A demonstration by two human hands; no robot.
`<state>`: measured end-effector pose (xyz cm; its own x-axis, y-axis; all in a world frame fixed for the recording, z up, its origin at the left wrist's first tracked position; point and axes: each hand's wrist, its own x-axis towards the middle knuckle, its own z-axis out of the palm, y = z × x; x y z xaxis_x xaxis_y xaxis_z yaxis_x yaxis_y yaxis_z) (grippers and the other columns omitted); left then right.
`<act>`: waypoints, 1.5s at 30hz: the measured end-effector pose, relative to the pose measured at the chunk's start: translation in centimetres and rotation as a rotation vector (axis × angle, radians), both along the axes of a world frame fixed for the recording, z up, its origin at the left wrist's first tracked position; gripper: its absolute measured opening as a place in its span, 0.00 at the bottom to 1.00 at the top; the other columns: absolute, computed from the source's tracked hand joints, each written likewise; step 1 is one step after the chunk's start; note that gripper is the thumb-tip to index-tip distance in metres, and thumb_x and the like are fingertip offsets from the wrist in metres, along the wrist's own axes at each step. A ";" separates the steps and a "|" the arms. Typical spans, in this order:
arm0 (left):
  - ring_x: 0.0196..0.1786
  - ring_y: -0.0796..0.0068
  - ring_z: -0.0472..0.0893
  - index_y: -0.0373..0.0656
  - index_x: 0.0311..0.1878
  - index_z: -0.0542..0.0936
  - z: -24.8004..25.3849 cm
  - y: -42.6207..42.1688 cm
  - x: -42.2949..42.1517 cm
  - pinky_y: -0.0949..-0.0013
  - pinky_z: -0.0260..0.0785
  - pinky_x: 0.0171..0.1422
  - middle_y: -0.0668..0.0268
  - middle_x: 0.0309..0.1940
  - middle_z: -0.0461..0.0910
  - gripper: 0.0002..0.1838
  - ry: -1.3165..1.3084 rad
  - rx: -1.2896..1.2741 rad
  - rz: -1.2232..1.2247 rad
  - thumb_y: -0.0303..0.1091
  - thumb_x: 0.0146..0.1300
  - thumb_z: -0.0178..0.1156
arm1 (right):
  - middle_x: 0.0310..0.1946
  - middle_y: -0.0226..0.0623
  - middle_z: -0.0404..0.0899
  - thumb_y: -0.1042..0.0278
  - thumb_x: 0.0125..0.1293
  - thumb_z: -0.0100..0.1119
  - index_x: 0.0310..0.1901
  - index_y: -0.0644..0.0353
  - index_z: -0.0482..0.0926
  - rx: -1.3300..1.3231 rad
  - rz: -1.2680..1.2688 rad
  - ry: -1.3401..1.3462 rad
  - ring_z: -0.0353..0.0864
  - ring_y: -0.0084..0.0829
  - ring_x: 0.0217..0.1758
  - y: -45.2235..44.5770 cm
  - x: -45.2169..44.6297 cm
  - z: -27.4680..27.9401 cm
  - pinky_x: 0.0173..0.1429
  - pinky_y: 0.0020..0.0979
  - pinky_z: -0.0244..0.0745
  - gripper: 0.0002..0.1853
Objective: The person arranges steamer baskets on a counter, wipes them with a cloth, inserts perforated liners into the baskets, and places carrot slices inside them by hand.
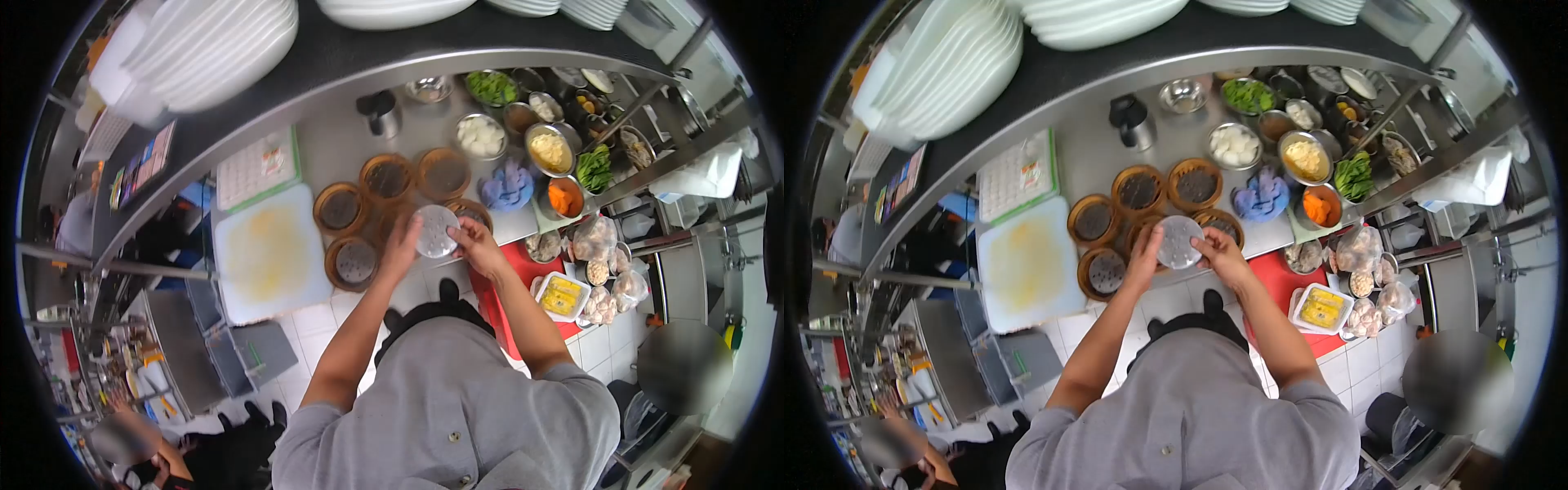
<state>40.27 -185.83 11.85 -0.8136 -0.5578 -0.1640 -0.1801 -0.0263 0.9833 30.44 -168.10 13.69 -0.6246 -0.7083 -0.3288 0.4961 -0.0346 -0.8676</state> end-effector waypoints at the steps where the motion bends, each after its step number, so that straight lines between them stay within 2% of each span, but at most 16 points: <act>1: 0.61 0.60 0.80 0.37 0.62 0.78 -0.8 -1.1 -0.9 0.62 0.68 0.67 0.52 0.58 0.81 0.29 0.025 -0.065 0.014 0.55 0.74 0.55 | 0.31 0.24 0.83 0.62 0.72 0.65 0.47 0.56 0.81 -0.018 -0.063 -0.011 0.78 0.15 0.28 1.0 -0.5 0.2 0.34 0.20 0.76 0.09; 3: 0.54 0.61 0.83 0.40 0.58 0.81 1.8 -3.1 -3.0 0.60 0.73 0.60 0.54 0.48 0.85 0.26 -0.048 -0.244 0.031 0.54 0.71 0.61 | 0.33 0.24 0.83 0.62 0.71 0.66 0.45 0.55 0.80 -0.022 -0.174 0.036 0.79 0.15 0.30 3.7 -1.9 1.4 0.33 0.20 0.76 0.08; 5: 0.57 0.50 0.81 0.39 0.61 0.79 -0.5 -7.1 -5.3 0.53 0.73 0.62 0.49 0.53 0.82 0.31 -0.087 -0.769 0.040 0.55 0.64 0.66 | 0.36 0.23 0.83 0.64 0.71 0.65 0.48 0.53 0.80 -0.052 -0.375 0.087 0.81 0.17 0.39 6.5 -3.7 3.8 0.36 0.24 0.77 0.08; 10: 0.71 0.45 0.68 0.40 0.70 0.71 -2.3 -11.7 -10.0 0.49 0.59 0.77 0.45 0.67 0.70 0.40 -0.567 -1.107 -0.258 0.61 0.65 0.61 | 0.34 0.21 0.81 0.62 0.72 0.64 0.50 0.55 0.80 -0.047 -0.874 0.513 0.76 0.13 0.29 13.3 -8.7 18.5 0.31 0.19 0.72 0.10; 17: 0.76 0.43 0.62 0.35 0.76 0.61 -1.1 -11.2 -13.6 0.48 0.60 0.78 0.42 0.74 0.60 0.51 -0.811 -1.178 -0.451 0.61 0.61 0.67 | 0.45 0.30 0.82 0.61 0.75 0.60 0.54 0.64 0.79 -0.130 -1.166 1.048 0.79 0.17 0.43 18.0 -19.2 34.6 0.38 0.24 0.78 0.16; 20: 0.70 0.43 0.71 0.35 0.76 0.61 0.2 -10.7 -14.0 0.50 0.68 0.73 0.40 0.69 0.68 0.51 -0.833 -1.071 -0.538 0.59 0.59 0.70 | 0.38 0.35 0.84 0.59 0.72 0.64 0.50 0.69 0.83 -0.069 -1.317 1.255 0.85 0.25 0.31 16.6 -24.3 41.0 0.36 0.26 0.78 0.18; 22: 0.60 0.45 0.80 0.34 0.63 0.76 -0.8 -11.4 -14.7 0.51 0.77 0.62 0.43 0.59 0.78 0.38 -0.854 -1.198 -0.650 0.53 0.58 0.72 | 0.36 0.43 0.86 0.62 0.69 0.65 0.49 0.67 0.83 0.022 -1.293 1.305 0.86 0.33 0.29 16.1 -30.0 43.5 0.36 0.32 0.80 0.16; 24: 0.57 0.45 0.82 0.33 0.58 0.79 2.8 -10.0 -14.7 0.51 0.78 0.60 0.43 0.55 0.80 0.33 -0.784 -1.203 -0.639 0.50 0.57 0.72 | 0.40 0.53 0.86 0.61 0.63 0.70 0.47 0.69 0.82 0.287 -1.233 1.351 0.88 0.47 0.38 15.4 -36.5 44.8 0.46 0.39 0.82 0.19; 26: 0.49 0.45 0.85 0.32 0.45 0.84 4.0 -9.3 -14.5 0.52 0.79 0.57 0.43 0.45 0.85 0.23 -0.606 -1.274 -0.564 0.43 0.57 0.69 | 0.41 0.54 0.86 0.60 0.61 0.72 0.47 0.68 0.82 0.377 -1.223 1.380 0.87 0.51 0.43 13.7 -38.8 44.7 0.51 0.42 0.81 0.20; 28: 0.49 0.45 0.85 0.32 0.44 0.84 3.4 -10.3 -15.2 0.51 0.79 0.57 0.44 0.44 0.85 0.21 -0.627 -1.259 -0.511 0.43 0.58 0.68 | 0.44 0.54 0.86 0.57 0.56 0.76 0.47 0.65 0.82 0.662 -1.217 1.401 0.84 0.55 0.53 12.5 -39.1 44.6 0.56 0.45 0.80 0.23; 32: 0.44 0.42 0.84 0.34 0.39 0.84 1.6 -12.4 -12.4 0.48 0.78 0.51 0.43 0.38 0.84 0.16 -0.549 -1.208 -0.265 0.40 0.61 0.63 | 0.43 0.56 0.86 0.47 0.58 0.71 0.38 0.66 0.84 0.935 -1.041 1.460 0.86 0.54 0.48 13.3 -41.6 44.2 0.51 0.48 0.81 0.24; 35: 0.39 0.41 0.84 0.37 0.40 0.82 -2.1 -17.3 -11.8 0.45 0.77 0.47 0.45 0.32 0.84 0.11 -0.330 -1.138 0.016 0.36 0.61 0.62 | 0.36 0.58 0.84 0.53 0.60 0.65 0.37 0.67 0.84 0.832 -1.063 1.541 0.84 0.58 0.43 13.9 -43.2 43.6 0.48 0.51 0.79 0.20; 38: 0.48 0.38 0.81 0.40 0.54 0.82 -2.4 -16.5 -9.5 0.45 0.74 0.57 0.42 0.42 0.84 0.18 -0.206 -0.900 -0.042 0.32 0.60 0.61 | 0.33 0.63 0.81 0.59 0.65 0.61 0.34 0.70 0.79 0.757 -1.144 1.661 0.81 0.64 0.41 14.1 -46.9 41.7 0.45 0.56 0.75 0.17; 41: 0.60 0.42 0.76 0.40 0.59 0.80 -4.4 -16.6 -8.3 0.47 0.69 0.65 0.44 0.58 0.78 0.21 -0.090 -1.004 -0.099 0.32 0.63 0.62 | 0.30 0.58 0.79 0.61 0.67 0.63 0.35 0.67 0.77 0.782 -1.158 1.664 0.80 0.62 0.40 13.7 -47.9 41.0 0.46 0.55 0.74 0.15; 43: 0.58 0.45 0.78 0.41 0.59 0.81 -3.0 -15.0 -8.2 0.49 0.71 0.64 0.49 0.55 0.80 0.19 0.023 -1.070 0.034 0.34 0.65 0.63 | 0.31 0.57 0.80 0.62 0.67 0.63 0.35 0.66 0.77 0.749 -1.210 1.624 0.80 0.62 0.41 13.3 -46.5 41.5 0.46 0.54 0.74 0.14; 45: 0.58 0.47 0.79 0.42 0.58 0.81 2.6 -11.9 -7.1 0.51 0.72 0.64 0.51 0.55 0.81 0.18 0.067 -1.002 -0.066 0.34 0.67 0.62 | 0.32 0.55 0.80 0.65 0.69 0.62 0.36 0.65 0.75 0.642 -1.444 1.899 0.80 0.61 0.42 12.8 -44.9 42.0 0.46 0.53 0.73 0.11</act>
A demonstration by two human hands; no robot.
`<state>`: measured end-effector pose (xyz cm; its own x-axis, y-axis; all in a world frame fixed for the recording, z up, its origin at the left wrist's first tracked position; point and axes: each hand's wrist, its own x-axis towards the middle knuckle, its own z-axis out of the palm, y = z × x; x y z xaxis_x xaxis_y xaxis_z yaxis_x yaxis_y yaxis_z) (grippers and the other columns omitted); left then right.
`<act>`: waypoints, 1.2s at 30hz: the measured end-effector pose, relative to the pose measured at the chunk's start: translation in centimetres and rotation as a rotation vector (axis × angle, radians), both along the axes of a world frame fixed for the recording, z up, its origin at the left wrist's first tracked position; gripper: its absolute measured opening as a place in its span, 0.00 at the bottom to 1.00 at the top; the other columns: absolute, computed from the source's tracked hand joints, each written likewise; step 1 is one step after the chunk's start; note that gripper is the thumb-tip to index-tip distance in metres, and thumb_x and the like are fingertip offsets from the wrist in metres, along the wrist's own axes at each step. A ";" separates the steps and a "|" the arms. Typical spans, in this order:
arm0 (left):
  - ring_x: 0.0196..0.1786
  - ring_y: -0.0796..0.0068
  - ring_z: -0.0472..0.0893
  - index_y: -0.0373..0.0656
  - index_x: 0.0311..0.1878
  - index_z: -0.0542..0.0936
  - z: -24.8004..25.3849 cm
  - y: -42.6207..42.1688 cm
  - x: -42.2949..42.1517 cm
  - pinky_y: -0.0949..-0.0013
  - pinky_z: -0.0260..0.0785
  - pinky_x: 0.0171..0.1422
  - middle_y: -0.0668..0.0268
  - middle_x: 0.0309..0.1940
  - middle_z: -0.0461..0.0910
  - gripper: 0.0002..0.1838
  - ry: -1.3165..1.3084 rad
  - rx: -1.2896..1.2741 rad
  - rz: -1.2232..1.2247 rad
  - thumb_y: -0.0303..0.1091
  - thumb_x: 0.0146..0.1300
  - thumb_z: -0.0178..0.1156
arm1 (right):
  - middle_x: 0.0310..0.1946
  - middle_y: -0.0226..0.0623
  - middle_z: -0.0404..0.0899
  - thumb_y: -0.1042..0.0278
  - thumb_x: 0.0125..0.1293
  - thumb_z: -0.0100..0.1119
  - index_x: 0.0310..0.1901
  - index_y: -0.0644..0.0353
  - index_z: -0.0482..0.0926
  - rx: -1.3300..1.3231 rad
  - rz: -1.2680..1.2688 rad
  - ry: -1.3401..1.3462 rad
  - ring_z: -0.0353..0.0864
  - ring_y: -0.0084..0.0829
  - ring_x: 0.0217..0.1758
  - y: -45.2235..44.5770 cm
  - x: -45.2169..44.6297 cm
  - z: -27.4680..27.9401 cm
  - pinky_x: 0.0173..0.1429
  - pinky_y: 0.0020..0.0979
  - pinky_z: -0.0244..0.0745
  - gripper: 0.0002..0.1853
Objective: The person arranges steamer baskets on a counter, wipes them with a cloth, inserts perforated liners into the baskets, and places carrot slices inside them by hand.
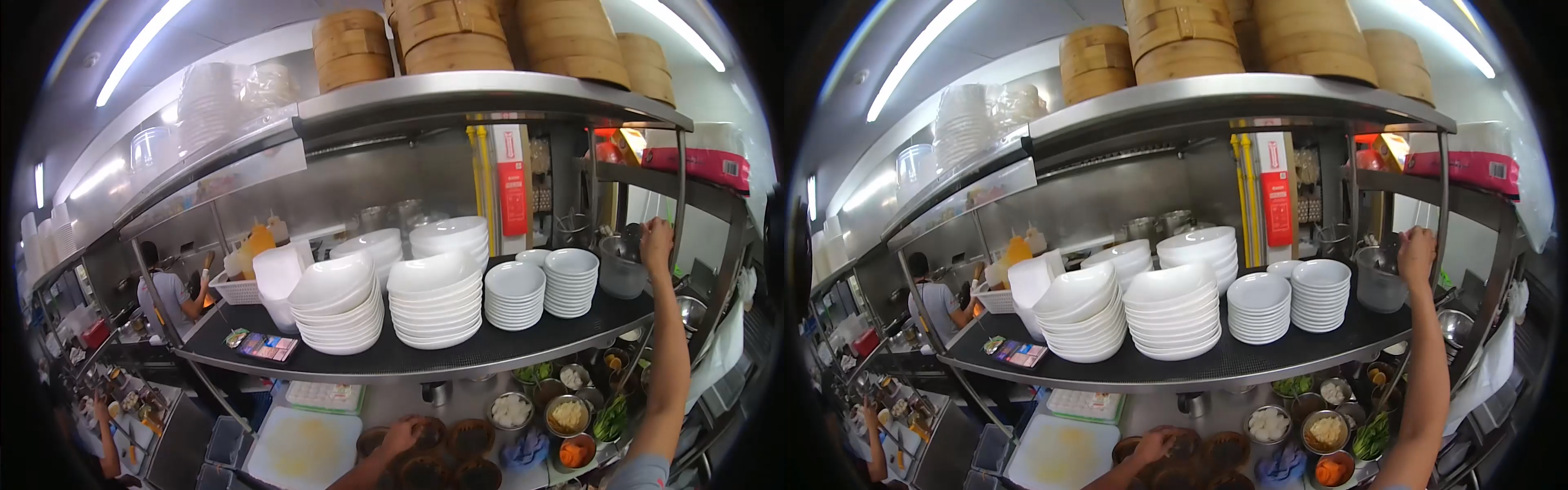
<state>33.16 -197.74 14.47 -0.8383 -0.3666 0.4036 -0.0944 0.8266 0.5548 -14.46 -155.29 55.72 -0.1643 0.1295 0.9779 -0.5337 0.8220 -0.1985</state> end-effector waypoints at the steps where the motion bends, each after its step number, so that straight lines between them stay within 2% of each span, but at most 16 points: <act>1: 0.58 0.49 0.80 0.42 0.58 0.82 3.3 1.7 0.7 0.53 0.73 0.63 0.54 0.54 0.82 0.17 -0.039 0.074 -0.110 0.35 0.68 0.62 | 0.31 0.56 0.79 0.70 0.70 0.60 0.38 0.64 0.73 0.014 0.203 -0.100 0.80 0.61 0.40 0.4 -0.7 0.6 0.42 0.52 0.72 0.08; 5: 0.56 0.53 0.82 0.44 0.58 0.83 14.6 7.4 4.0 0.58 0.75 0.61 0.57 0.53 0.84 0.16 0.033 0.026 -0.353 0.38 0.72 0.60 | 0.30 0.56 0.78 0.71 0.72 0.59 0.39 0.62 0.70 -0.204 0.344 0.036 0.78 0.64 0.37 -0.7 4.3 2.8 0.37 0.52 0.70 0.08; 8: 0.55 0.65 0.85 0.40 0.60 0.82 20.1 10.3 5.6 0.69 0.77 0.57 0.58 0.53 0.85 0.16 0.095 0.034 -0.420 0.29 0.70 0.62 | 0.30 0.46 0.82 0.69 0.73 0.60 0.42 0.62 0.76 -0.402 0.424 0.219 0.83 0.46 0.31 -1.1 8.7 4.6 0.38 0.42 0.75 0.06; 10: 0.53 0.71 0.85 0.35 0.58 0.82 22.6 12.0 5.9 0.69 0.77 0.57 0.56 0.53 0.85 0.15 0.173 0.402 -0.415 0.27 0.71 0.62 | 0.31 0.38 0.84 0.69 0.72 0.61 0.42 0.63 0.78 -0.408 0.500 0.208 0.83 0.32 0.32 -1.0 10.0 5.0 0.37 0.35 0.76 0.06; 12: 0.52 0.66 0.85 0.32 0.64 0.77 23.5 13.6 4.8 0.62 0.77 0.60 0.53 0.53 0.85 0.19 0.270 0.671 -0.532 0.27 0.73 0.59 | 0.28 0.34 0.83 0.69 0.71 0.63 0.41 0.64 0.78 -0.435 0.678 0.111 0.81 0.25 0.30 -2.0 13.7 5.2 0.34 0.29 0.74 0.07; 14: 0.59 0.65 0.82 0.35 0.70 0.70 26.0 15.3 3.2 0.62 0.74 0.66 0.52 0.59 0.81 0.23 0.265 0.823 -0.659 0.31 0.76 0.56 | 0.25 0.33 0.82 0.70 0.70 0.64 0.40 0.64 0.78 -0.444 0.985 -0.209 0.79 0.20 0.27 -3.2 19.1 4.9 0.33 0.26 0.72 0.07; 16: 0.60 0.62 0.81 0.36 0.74 0.65 27.3 17.1 1.1 0.60 0.74 0.66 0.48 0.62 0.78 0.27 0.345 0.919 -0.762 0.34 0.77 0.56 | 0.24 0.33 0.81 0.71 0.70 0.64 0.40 0.64 0.78 -0.357 1.067 -0.207 0.77 0.18 0.26 -5.6 23.8 3.3 0.32 0.24 0.71 0.06; 20: 0.62 0.60 0.81 0.37 0.72 0.67 28.8 19.9 -1.0 0.55 0.76 0.66 0.49 0.63 0.77 0.24 0.452 1.140 -0.746 0.39 0.80 0.51 | 0.26 0.34 0.84 0.73 0.69 0.64 0.40 0.65 0.78 -0.081 1.213 -0.345 0.83 0.22 0.30 -9.8 33.2 -1.9 0.35 0.26 0.75 0.06; 24: 0.54 0.63 0.85 0.35 0.61 0.74 27.0 18.5 1.3 0.54 0.84 0.57 0.56 0.56 0.81 0.16 0.554 1.310 -0.775 0.36 0.80 0.49 | 0.31 0.41 0.84 0.74 0.63 0.70 0.42 0.63 0.80 0.206 1.221 -0.369 0.86 0.38 0.33 -11.7 37.8 -3.5 0.40 0.32 0.79 0.09; 26: 0.53 0.64 0.85 0.34 0.61 0.74 25.5 17.3 3.1 0.54 0.84 0.56 0.56 0.55 0.81 0.15 0.527 1.279 -0.605 0.34 0.79 0.50 | 0.35 0.41 0.84 0.74 0.60 0.72 0.44 0.62 0.80 0.406 0.933 0.207 0.84 0.42 0.38 -11.6 38.8 0.5 0.43 0.36 0.80 0.12; 28: 0.52 0.64 0.85 0.33 0.59 0.75 24.9 16.7 5.4 0.54 0.86 0.53 0.56 0.54 0.82 0.13 0.567 1.261 -0.455 0.29 0.77 0.52 | 0.37 0.42 0.83 0.73 0.58 0.73 0.42 0.63 0.81 0.326 0.895 0.349 0.83 0.41 0.38 -11.2 39.8 5.6 0.42 0.35 0.79 0.12; 29: 0.51 0.64 0.85 0.32 0.58 0.76 24.3 16.3 6.5 0.54 0.87 0.51 0.56 0.53 0.82 0.13 0.574 1.227 -0.380 0.28 0.77 0.53 | 0.38 0.40 0.84 0.73 0.60 0.71 0.41 0.62 0.82 0.239 0.926 0.408 0.83 0.37 0.36 -11.3 40.3 8.4 0.40 0.32 0.78 0.10; 30: 0.51 0.65 0.85 0.32 0.58 0.76 22.8 15.4 7.5 0.55 0.87 0.50 0.57 0.53 0.82 0.13 0.567 1.237 -0.342 0.27 0.75 0.55 | 0.42 0.37 0.86 0.77 0.71 0.60 0.48 0.67 0.81 0.233 0.901 0.553 0.82 0.21 0.37 -11.3 40.6 11.6 0.44 0.23 0.77 0.07; 31: 0.51 0.65 0.85 0.32 0.58 0.77 21.3 14.6 8.4 0.56 0.88 0.49 0.57 0.53 0.82 0.13 0.556 1.251 -0.301 0.26 0.74 0.57 | 0.41 0.36 0.86 0.76 0.73 0.58 0.47 0.66 0.81 0.122 0.890 0.560 0.82 0.21 0.37 -11.7 41.4 14.4 0.43 0.23 0.76 0.06; 33: 0.51 0.66 0.85 0.33 0.58 0.77 20.2 14.0 10.4 0.58 0.86 0.51 0.58 0.51 0.83 0.15 0.535 1.289 -0.130 0.25 0.71 0.61 | 0.49 0.39 0.81 0.69 0.69 0.62 0.51 0.61 0.77 0.022 0.837 0.819 0.80 0.26 0.44 -13.1 41.7 21.2 0.49 0.30 0.75 0.12; 36: 0.50 0.67 0.85 0.35 0.59 0.77 14.9 12.0 12.4 0.60 0.81 0.56 0.59 0.50 0.84 0.17 0.720 1.340 -0.084 0.22 0.69 0.63 | 0.62 0.47 0.67 0.52 0.66 0.61 0.64 0.54 0.65 -0.068 0.681 0.649 0.68 0.40 0.60 -16.9 41.1 29.3 0.62 0.40 0.66 0.29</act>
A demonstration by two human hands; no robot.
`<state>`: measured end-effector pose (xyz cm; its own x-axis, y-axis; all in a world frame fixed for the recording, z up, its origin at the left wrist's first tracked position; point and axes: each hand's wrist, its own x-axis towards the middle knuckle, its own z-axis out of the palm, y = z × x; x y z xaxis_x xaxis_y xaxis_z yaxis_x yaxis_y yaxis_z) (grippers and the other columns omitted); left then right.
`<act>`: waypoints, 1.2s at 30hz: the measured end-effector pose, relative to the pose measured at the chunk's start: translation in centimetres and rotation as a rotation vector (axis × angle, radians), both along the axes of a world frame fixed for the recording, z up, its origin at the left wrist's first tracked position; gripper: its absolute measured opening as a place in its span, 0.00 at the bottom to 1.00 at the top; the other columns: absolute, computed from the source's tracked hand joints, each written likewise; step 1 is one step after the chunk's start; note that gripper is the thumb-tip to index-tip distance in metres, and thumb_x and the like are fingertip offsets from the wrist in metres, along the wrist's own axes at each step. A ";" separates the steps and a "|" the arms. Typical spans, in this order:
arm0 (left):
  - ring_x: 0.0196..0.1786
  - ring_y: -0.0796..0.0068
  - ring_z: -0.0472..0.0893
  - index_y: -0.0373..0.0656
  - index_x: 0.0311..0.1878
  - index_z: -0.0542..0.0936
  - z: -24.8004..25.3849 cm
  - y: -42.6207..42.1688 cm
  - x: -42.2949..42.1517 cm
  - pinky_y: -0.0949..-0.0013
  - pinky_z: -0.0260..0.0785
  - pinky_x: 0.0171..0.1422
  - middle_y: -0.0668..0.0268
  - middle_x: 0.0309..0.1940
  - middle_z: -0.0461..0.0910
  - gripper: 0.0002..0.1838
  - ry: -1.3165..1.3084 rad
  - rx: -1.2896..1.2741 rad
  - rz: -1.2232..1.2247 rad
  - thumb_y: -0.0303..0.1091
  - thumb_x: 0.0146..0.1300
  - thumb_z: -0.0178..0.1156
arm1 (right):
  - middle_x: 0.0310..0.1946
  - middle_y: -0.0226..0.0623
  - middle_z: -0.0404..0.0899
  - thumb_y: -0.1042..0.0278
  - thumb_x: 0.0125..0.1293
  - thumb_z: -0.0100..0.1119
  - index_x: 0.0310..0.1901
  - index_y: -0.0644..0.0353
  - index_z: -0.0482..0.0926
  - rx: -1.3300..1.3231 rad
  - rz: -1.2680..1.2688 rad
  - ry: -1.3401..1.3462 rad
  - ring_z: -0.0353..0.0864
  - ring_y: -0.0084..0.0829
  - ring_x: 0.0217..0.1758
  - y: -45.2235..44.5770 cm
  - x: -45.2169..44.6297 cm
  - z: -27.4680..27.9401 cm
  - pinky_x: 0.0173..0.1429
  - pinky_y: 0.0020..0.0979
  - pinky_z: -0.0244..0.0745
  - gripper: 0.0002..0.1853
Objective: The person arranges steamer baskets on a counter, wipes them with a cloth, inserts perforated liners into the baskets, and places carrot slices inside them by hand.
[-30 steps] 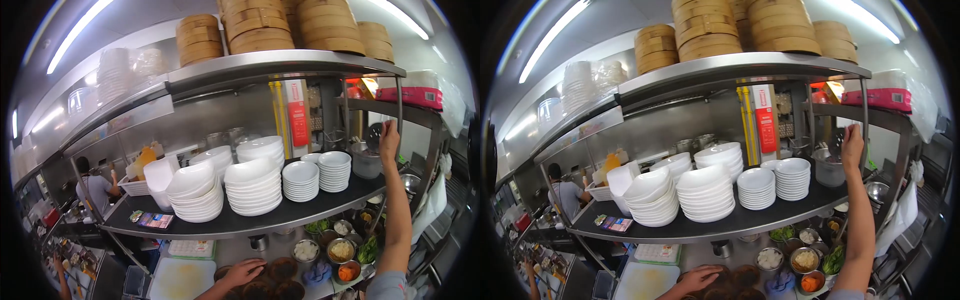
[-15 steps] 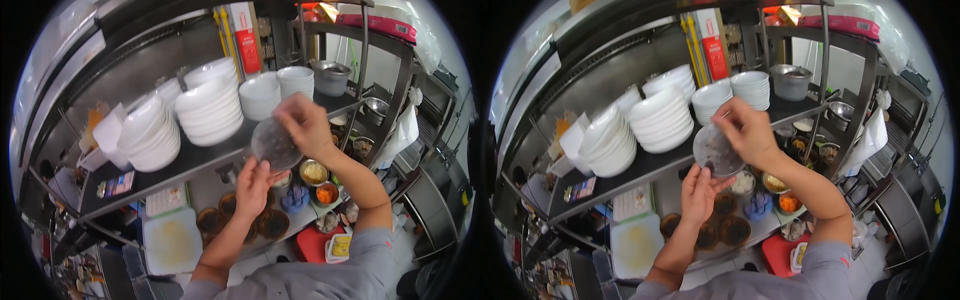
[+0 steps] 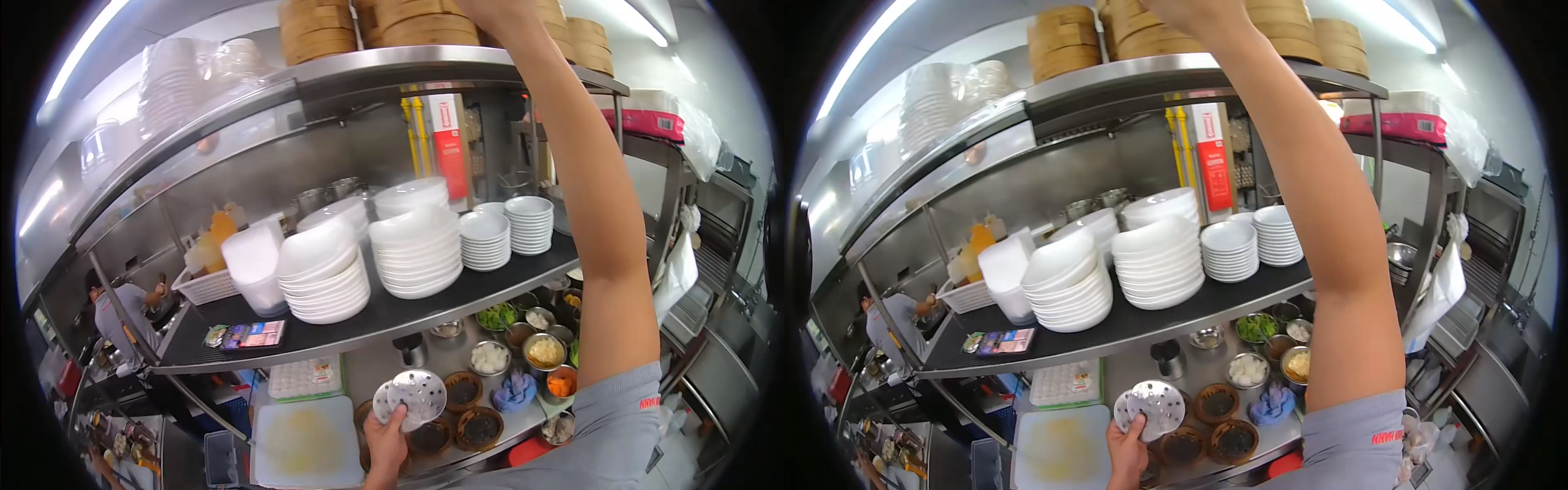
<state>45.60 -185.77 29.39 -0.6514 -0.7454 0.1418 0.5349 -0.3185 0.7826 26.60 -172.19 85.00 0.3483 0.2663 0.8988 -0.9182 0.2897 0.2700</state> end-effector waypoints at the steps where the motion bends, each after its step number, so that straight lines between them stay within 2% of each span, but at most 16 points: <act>1: 0.52 0.65 0.84 0.37 0.63 0.75 -1.2 -0.5 1.2 0.57 0.81 0.57 0.58 0.52 0.82 0.20 -0.001 0.049 0.017 0.24 0.69 0.63 | 0.66 0.50 0.62 0.47 0.66 0.60 0.68 0.51 0.61 0.030 -0.044 -0.140 0.64 0.44 0.65 -1.6 -0.6 2.2 0.67 0.44 0.63 0.34; 3: 0.54 0.62 0.83 0.39 0.66 0.72 -1.9 -1.2 3.8 0.54 0.81 0.57 0.58 0.55 0.81 0.23 0.003 0.098 0.050 0.25 0.70 0.63 | 0.75 0.55 0.52 0.36 0.64 0.59 0.76 0.47 0.54 0.137 -0.120 -0.488 0.56 0.53 0.76 -4.1 -1.4 5.4 0.76 0.51 0.57 0.45; 4: 0.58 0.56 0.81 0.42 0.65 0.75 -1.0 -0.8 5.4 0.52 0.79 0.60 0.54 0.60 0.78 0.21 -0.140 0.230 0.140 0.30 0.70 0.63 | 0.80 0.57 0.47 0.30 0.63 0.59 0.81 0.44 0.50 0.186 -0.155 -0.622 0.52 0.58 0.81 -4.8 -1.8 6.6 0.80 0.54 0.54 0.51; 6: 0.62 0.50 0.78 0.45 0.63 0.78 -1.3 -1.7 7.6 0.50 0.77 0.63 0.51 0.65 0.76 0.20 -0.268 0.372 0.249 0.34 0.70 0.63 | 0.78 0.60 0.49 0.31 0.61 0.60 0.79 0.44 0.51 0.267 -0.246 -0.859 0.53 0.59 0.81 -5.7 -1.6 7.4 0.80 0.52 0.55 0.51; 8: 0.62 0.56 0.79 0.42 0.66 0.75 -3.1 -3.1 11.1 0.54 0.79 0.63 0.54 0.64 0.76 0.21 -0.024 0.455 0.163 0.31 0.71 0.62 | 0.78 0.60 0.51 0.33 0.60 0.62 0.77 0.45 0.53 0.309 -0.306 -0.800 0.54 0.59 0.80 -6.5 -4.1 6.4 0.79 0.51 0.56 0.49; 10: 0.59 0.56 0.80 0.45 0.71 0.65 -4.7 -3.6 13.3 0.47 0.82 0.57 0.57 0.61 0.76 0.28 0.111 0.367 0.260 0.29 0.71 0.62 | 0.78 0.60 0.52 0.35 0.59 0.64 0.74 0.46 0.55 0.410 -0.341 -0.691 0.55 0.59 0.79 -10.0 -7.1 2.3 0.78 0.51 0.58 0.47; 11: 0.63 0.52 0.77 0.51 0.73 0.63 -6.4 -4.9 14.5 0.41 0.82 0.56 0.56 0.65 0.73 0.29 0.084 0.370 0.245 0.32 0.73 0.61 | 0.77 0.60 0.52 0.36 0.58 0.65 0.73 0.47 0.56 0.461 -0.356 -0.620 0.56 0.58 0.79 -11.1 -7.6 -0.3 0.77 0.50 0.59 0.46; 13: 0.62 0.53 0.80 0.42 0.72 0.64 -2.4 -4.3 15.6 0.44 0.81 0.58 0.54 0.64 0.75 0.29 -0.035 0.326 0.379 0.36 0.72 0.62 | 0.77 0.59 0.54 0.39 0.57 0.66 0.71 0.48 0.57 0.586 -0.344 -0.459 0.58 0.58 0.78 -13.2 -8.4 -5.2 0.76 0.50 0.60 0.45; 15: 0.62 0.55 0.79 0.40 0.72 0.65 0.5 -4.8 16.9 0.44 0.80 0.60 0.53 0.63 0.76 0.28 0.033 0.290 0.401 0.36 0.73 0.60 | 0.76 0.59 0.55 0.41 0.56 0.68 0.68 0.49 0.59 0.664 -0.305 -0.368 0.59 0.58 0.77 -12.2 -8.0 -8.7 0.75 0.49 0.62 0.43; 18: 0.61 0.54 0.81 0.38 0.72 0.64 -0.1 -5.1 18.9 0.45 0.82 0.58 0.53 0.64 0.75 0.29 0.090 0.328 0.449 0.34 0.72 0.60 | 0.76 0.58 0.57 0.44 0.54 0.70 0.64 0.51 0.62 0.680 -0.233 -0.288 0.61 0.57 0.76 -7.8 -6.0 -11.6 0.74 0.48 0.64 0.41; 20: 0.65 0.56 0.78 0.44 0.72 0.64 -0.8 -5.7 19.8 0.40 0.79 0.62 0.58 0.66 0.72 0.27 0.224 0.389 0.344 0.28 0.72 0.58 | 0.75 0.58 0.58 0.46 0.53 0.72 0.62 0.52 0.64 0.674 -0.166 -0.231 0.63 0.57 0.75 -4.5 -3.8 -13.3 0.73 0.47 0.65 0.39; 27: 0.57 0.60 0.82 0.39 0.68 0.67 -5.4 -8.0 23.2 0.48 0.84 0.58 0.58 0.59 0.77 0.25 -0.040 0.328 0.626 0.20 0.69 0.57 | 0.74 0.57 0.62 0.54 0.49 0.78 0.53 0.56 0.70 0.941 0.321 -0.131 0.68 0.56 0.73 -0.3 6.3 -21.0 0.69 0.45 0.71 0.34; 31: 0.54 0.60 0.83 0.36 0.65 0.68 -8.4 -9.6 27.1 0.52 0.86 0.55 0.55 0.56 0.78 0.23 -0.084 0.353 0.807 0.21 0.68 0.59 | 0.73 0.56 0.64 0.58 0.47 0.81 0.48 0.58 0.74 1.334 0.763 -0.267 0.71 0.55 0.71 -4.0 11.5 -29.8 0.67 0.44 0.74 0.31; 33: 0.54 0.60 0.83 0.36 0.65 0.68 -10.0 -10.1 29.6 0.52 0.86 0.54 0.55 0.56 0.78 0.23 -0.079 0.361 0.846 0.22 0.68 0.60 | 0.72 0.56 0.65 0.60 0.45 0.83 0.45 0.60 0.75 1.531 0.893 -0.455 0.72 0.55 0.70 -8.1 14.8 -37.0 0.66 0.43 0.75 0.29; 35: 0.54 0.59 0.84 0.36 0.64 0.69 -11.6 -10.2 32.1 0.52 0.86 0.53 0.55 0.56 0.78 0.22 -0.069 0.362 0.933 0.22 0.68 0.60 | 0.72 0.55 0.67 0.62 0.44 0.85 0.43 0.61 0.77 1.681 0.836 -0.696 0.74 0.55 0.70 -12.7 18.9 -46.5 0.65 0.42 0.77 0.28; 36: 0.54 0.59 0.84 0.36 0.64 0.69 -12.1 -10.2 33.2 0.52 0.86 0.53 0.55 0.56 0.78 0.22 -0.082 0.358 0.922 0.22 0.68 0.60 | 0.74 0.55 0.63 0.60 0.44 0.85 0.45 0.59 0.76 1.759 0.714 -0.862 0.70 0.57 0.72 -14.6 20.8 -51.6 0.70 0.44 0.73 0.30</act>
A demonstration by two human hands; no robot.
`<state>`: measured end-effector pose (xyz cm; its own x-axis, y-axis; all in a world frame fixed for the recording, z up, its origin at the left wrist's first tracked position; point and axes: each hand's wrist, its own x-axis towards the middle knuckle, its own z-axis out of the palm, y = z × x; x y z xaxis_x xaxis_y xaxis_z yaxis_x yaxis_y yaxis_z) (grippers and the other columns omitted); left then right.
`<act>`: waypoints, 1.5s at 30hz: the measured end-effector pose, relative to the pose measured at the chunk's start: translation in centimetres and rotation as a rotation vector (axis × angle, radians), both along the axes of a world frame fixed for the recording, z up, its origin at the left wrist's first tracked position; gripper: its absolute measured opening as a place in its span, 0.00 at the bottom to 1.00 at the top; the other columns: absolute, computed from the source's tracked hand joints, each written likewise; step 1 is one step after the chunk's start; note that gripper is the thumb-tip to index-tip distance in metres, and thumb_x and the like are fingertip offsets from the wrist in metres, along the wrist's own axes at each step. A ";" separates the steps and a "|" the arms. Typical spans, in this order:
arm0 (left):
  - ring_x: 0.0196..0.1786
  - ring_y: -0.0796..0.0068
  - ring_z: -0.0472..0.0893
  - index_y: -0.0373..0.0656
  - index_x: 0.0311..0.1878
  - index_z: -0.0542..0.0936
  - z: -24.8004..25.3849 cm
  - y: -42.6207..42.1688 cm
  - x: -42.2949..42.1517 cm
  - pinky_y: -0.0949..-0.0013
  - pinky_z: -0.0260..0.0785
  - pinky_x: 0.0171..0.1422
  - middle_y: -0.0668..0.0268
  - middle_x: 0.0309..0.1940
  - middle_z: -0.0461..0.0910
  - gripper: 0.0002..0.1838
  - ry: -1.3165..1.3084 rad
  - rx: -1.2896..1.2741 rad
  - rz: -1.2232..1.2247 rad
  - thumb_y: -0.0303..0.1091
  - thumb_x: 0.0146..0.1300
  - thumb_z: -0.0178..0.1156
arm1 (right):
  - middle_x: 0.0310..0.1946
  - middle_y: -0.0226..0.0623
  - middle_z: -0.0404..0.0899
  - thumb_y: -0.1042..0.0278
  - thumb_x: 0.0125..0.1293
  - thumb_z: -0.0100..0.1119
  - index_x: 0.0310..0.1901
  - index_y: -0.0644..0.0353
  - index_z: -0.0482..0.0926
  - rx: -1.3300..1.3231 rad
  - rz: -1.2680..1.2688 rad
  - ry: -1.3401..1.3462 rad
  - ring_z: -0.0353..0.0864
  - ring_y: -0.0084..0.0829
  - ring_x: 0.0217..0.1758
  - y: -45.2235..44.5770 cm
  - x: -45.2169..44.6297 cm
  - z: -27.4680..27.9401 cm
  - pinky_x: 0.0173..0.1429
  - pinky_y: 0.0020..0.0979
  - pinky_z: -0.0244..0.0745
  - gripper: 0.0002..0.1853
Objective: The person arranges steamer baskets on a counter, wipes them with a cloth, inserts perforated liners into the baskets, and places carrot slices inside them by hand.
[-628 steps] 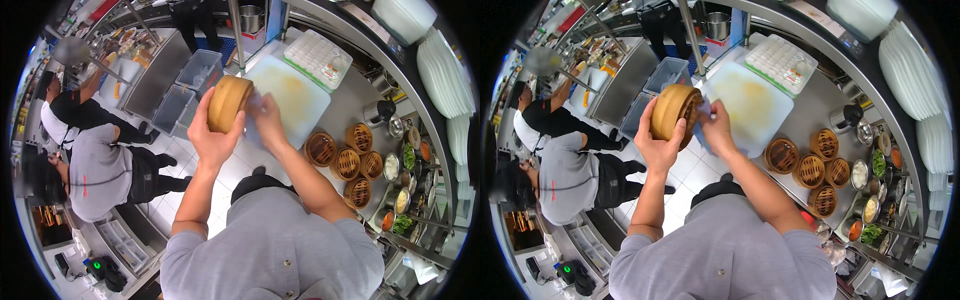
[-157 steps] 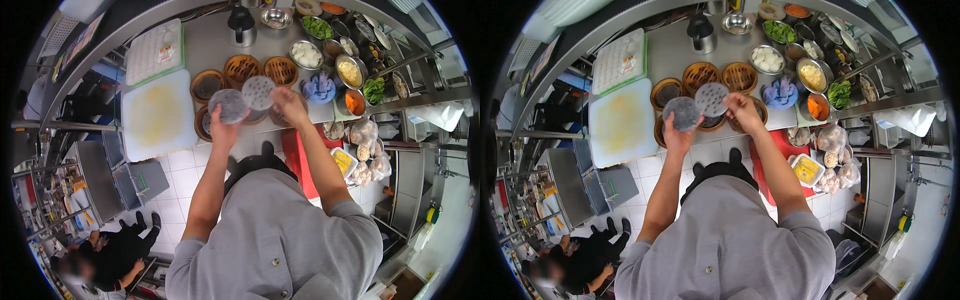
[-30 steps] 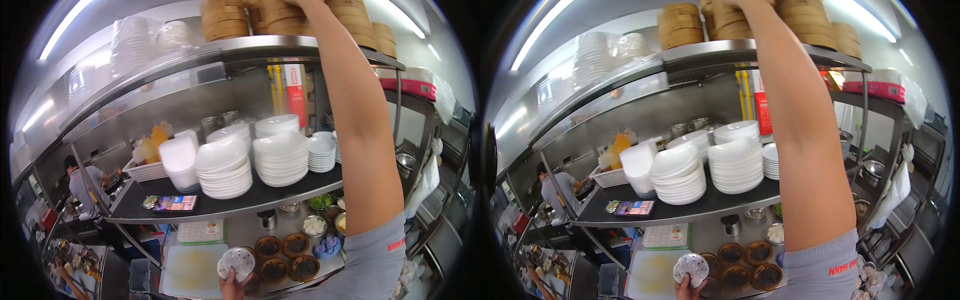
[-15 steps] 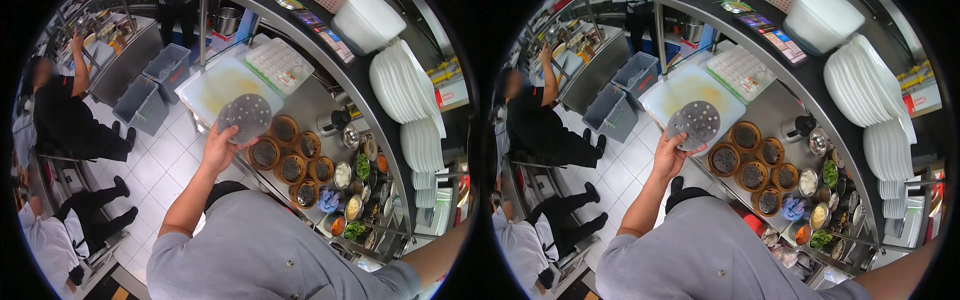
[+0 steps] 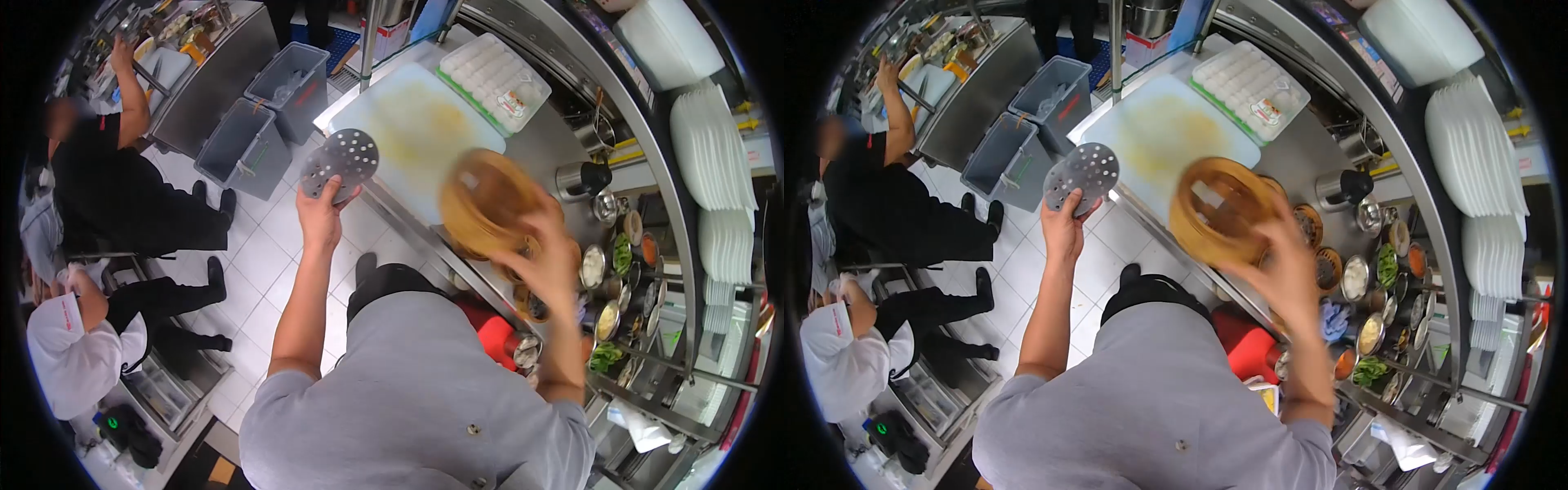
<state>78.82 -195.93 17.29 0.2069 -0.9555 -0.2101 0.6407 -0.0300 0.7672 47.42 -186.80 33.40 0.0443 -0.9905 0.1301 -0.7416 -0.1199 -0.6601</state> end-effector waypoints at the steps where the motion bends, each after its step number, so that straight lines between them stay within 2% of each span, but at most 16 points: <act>1: 0.54 0.59 0.84 0.36 0.64 0.69 -0.4 0.2 1.0 0.52 0.86 0.53 0.54 0.56 0.78 0.22 -0.028 0.017 -0.007 0.22 0.68 0.61 | 0.75 0.55 0.61 0.60 0.44 0.85 0.45 0.59 0.76 -0.151 -0.023 0.124 0.66 0.57 0.74 -1.9 1.7 -5.9 0.70 0.45 0.71 0.30; 5: 0.53 0.59 0.85 0.36 0.64 0.69 -0.2 1.4 2.5 0.52 0.87 0.52 0.53 0.56 0.79 0.22 -0.103 0.049 -0.075 0.21 0.68 0.60 | 0.78 0.58 0.48 0.63 0.58 0.76 0.52 0.57 0.77 -0.069 -0.077 0.043 0.61 0.60 0.76 -7.0 3.8 -25.9 0.73 0.50 0.67 0.23; 10: 0.50 0.59 0.86 0.33 0.64 0.69 0.6 2.9 3.1 0.57 0.88 0.47 0.52 0.54 0.80 0.24 -0.118 0.033 -0.122 0.22 0.66 0.61 | 0.77 0.56 0.52 0.56 0.63 0.71 0.61 0.58 0.75 -0.258 -0.195 0.323 0.63 0.61 0.71 -6.0 5.9 -23.8 0.68 0.56 0.65 0.28; 12: 0.49 0.60 0.87 0.34 0.64 0.69 0.2 3.0 1.9 0.58 0.88 0.48 0.53 0.54 0.80 0.24 -0.102 0.057 -0.184 0.24 0.66 0.63 | 0.69 0.52 0.66 0.55 0.66 0.69 0.63 0.59 0.74 -0.341 -0.152 0.187 0.72 0.52 0.66 -6.0 6.9 -21.1 0.62 0.47 0.72 0.28; 13: 0.49 0.60 0.86 0.34 0.64 0.69 0.2 2.9 0.9 0.57 0.88 0.48 0.54 0.54 0.80 0.24 -0.094 0.043 -0.217 0.24 0.66 0.63 | 0.57 0.42 0.78 0.56 0.70 0.67 0.63 0.60 0.75 0.052 -0.121 -0.386 0.81 0.35 0.55 -5.9 8.3 -17.9 0.55 0.35 0.76 0.25; 16: 0.51 0.60 0.86 0.34 0.65 0.69 -0.2 2.6 -1.4 0.57 0.88 0.49 0.54 0.55 0.80 0.24 -0.089 0.028 -0.329 0.25 0.68 0.63 | 0.46 0.33 0.83 0.58 0.73 0.64 0.59 0.60 0.77 0.387 -0.047 -0.999 0.82 0.22 0.46 -6.9 10.2 -16.3 0.48 0.26 0.77 0.20; 21: 0.53 0.59 0.84 0.33 0.62 0.72 -1.2 0.8 -2.3 0.56 0.86 0.51 0.56 0.54 0.80 0.19 -0.011 0.144 -0.328 0.36 0.75 0.54 | 0.46 0.33 0.85 0.65 0.73 0.62 0.55 0.61 0.81 0.170 -0.281 -0.778 0.84 0.27 0.47 -9.5 7.3 -16.8 0.48 0.28 0.78 0.14; 23: 0.53 0.57 0.85 0.33 0.63 0.71 -1.2 0.3 -1.7 0.54 0.86 0.52 0.53 0.54 0.80 0.21 0.013 0.129 -0.333 0.38 0.76 0.53 | 0.55 0.38 0.84 0.63 0.73 0.60 0.56 0.60 0.81 -0.380 -0.200 -0.073 0.82 0.40 0.57 -10.1 5.3 -18.6 0.59 0.42 0.76 0.15; 24: 0.52 0.54 0.85 0.33 0.64 0.70 -1.2 0.1 -1.5 0.53 0.85 0.53 0.50 0.55 0.81 0.22 0.043 0.115 -0.349 0.40 0.77 0.51 | 0.55 0.38 0.84 0.63 0.73 0.60 0.56 0.60 0.81 -0.381 -0.202 -0.074 0.82 0.40 0.57 -10.0 5.0 -19.8 0.59 0.42 0.76 0.15; 26: 0.56 0.55 0.84 0.34 0.64 0.70 -1.5 -0.1 -1.0 0.49 0.83 0.56 0.50 0.56 0.80 0.22 0.113 0.085 -0.415 0.41 0.76 0.50 | 0.66 0.42 0.76 0.58 0.74 0.55 0.60 0.58 0.81 -0.279 0.066 0.610 0.69 0.49 0.72 -9.6 4.5 -21.3 0.71 0.57 0.62 0.19; 27: 0.58 0.57 0.82 0.34 0.64 0.70 -1.3 0.0 -1.1 0.49 0.81 0.59 0.51 0.57 0.80 0.22 0.163 0.095 -0.389 0.41 0.76 0.51 | 0.74 0.42 0.67 0.53 0.76 0.50 0.63 0.55 0.79 -0.039 0.098 0.648 0.55 0.47 0.80 -8.8 4.3 -21.7 0.77 0.63 0.48 0.22; 30: 0.61 0.61 0.80 0.35 0.63 0.73 -3.1 -0.3 -1.6 0.50 0.76 0.63 0.56 0.58 0.80 0.22 0.147 0.111 -0.331 0.42 0.75 0.53 | 0.74 0.43 0.66 0.54 0.76 0.51 0.64 0.55 0.79 -0.124 0.085 0.432 0.53 0.49 0.81 -7.7 3.3 -20.3 0.78 0.62 0.48 0.22; 34: 0.57 0.67 0.81 0.37 0.61 0.77 -3.9 -0.4 -1.5 0.60 0.76 0.60 0.58 0.56 0.80 0.22 -0.102 0.121 -0.354 0.42 0.72 0.60 | 0.58 0.45 0.81 0.67 0.67 0.64 0.53 0.62 0.84 -0.486 0.093 0.295 0.82 0.45 0.58 -5.1 -0.8 -7.1 0.62 0.41 0.76 0.15; 40: 0.51 0.65 0.83 0.36 0.54 0.78 -6.9 -1.1 -3.6 0.60 0.79 0.53 0.58 0.50 0.82 0.12 -0.174 -0.058 -0.288 0.30 0.71 0.59 | 0.48 0.50 0.84 0.82 0.59 0.61 0.50 0.69 0.81 -1.450 -0.098 0.740 0.86 0.44 0.45 4.5 -11.1 22.7 0.49 0.37 0.80 0.16; 42: 0.58 0.59 0.82 0.33 0.63 0.76 -1.0 -0.8 -5.4 0.57 0.81 0.58 0.54 0.59 0.80 0.20 -0.146 -0.023 -0.387 0.30 0.71 0.61 | 0.41 0.45 0.85 0.81 0.65 0.57 0.51 0.69 0.81 -1.826 -0.271 0.770 0.84 0.37 0.39 5.5 -14.9 31.7 0.44 0.34 0.78 0.13; 45: 0.51 0.62 0.84 0.27 0.58 0.79 0.3 -1.4 -6.9 0.61 0.80 0.52 0.51 0.50 0.83 0.17 -0.236 0.132 -0.188 0.31 0.72 0.59 | 0.38 0.42 0.84 0.80 0.63 0.58 0.42 0.64 0.81 -1.851 -0.730 1.100 0.84 0.39 0.38 8.1 -21.3 45.5 0.42 0.33 0.77 0.07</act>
